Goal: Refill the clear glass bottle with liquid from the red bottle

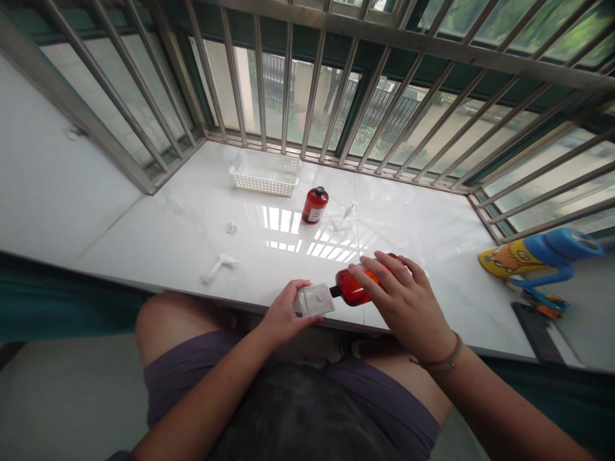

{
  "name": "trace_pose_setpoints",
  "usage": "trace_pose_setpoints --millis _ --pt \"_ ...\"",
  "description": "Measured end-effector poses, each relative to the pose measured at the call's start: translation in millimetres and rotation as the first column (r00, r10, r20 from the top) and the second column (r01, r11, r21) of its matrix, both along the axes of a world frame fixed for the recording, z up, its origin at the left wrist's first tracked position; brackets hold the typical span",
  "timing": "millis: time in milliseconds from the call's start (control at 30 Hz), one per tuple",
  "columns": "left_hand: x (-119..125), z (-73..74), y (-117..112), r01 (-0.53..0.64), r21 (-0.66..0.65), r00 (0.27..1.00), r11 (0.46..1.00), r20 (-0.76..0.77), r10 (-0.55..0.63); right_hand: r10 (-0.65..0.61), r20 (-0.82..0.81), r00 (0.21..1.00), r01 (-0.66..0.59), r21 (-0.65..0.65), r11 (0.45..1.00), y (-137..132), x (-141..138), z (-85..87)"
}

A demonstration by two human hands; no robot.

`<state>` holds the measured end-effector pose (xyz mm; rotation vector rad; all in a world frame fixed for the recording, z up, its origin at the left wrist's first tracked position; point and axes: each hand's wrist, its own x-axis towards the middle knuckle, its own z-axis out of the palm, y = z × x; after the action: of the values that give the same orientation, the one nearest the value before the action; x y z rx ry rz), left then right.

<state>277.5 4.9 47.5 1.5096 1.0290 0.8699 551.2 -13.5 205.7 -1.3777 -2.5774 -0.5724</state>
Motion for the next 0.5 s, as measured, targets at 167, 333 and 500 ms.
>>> trace_pose_setpoints --millis 167,333,500 --pt "-0.3 0.0 -0.4 0.006 0.004 1.000 1.000 0.002 -0.006 0.007 0.007 1.000 -0.007 0.007 1.000 0.8 -0.8 1.1" --pt "0.3 -2.7 -0.7 0.006 0.005 1.000 1.000 0.015 -0.006 0.008 0.010 1.000 -0.008 0.005 1.000 1.4 -1.7 2.4" --pt "1.7 -4.7 -0.5 0.001 0.011 0.999 1.000 0.033 -0.001 0.016 0.016 1.000 -0.016 0.006 1.000 1.5 -2.6 3.8"
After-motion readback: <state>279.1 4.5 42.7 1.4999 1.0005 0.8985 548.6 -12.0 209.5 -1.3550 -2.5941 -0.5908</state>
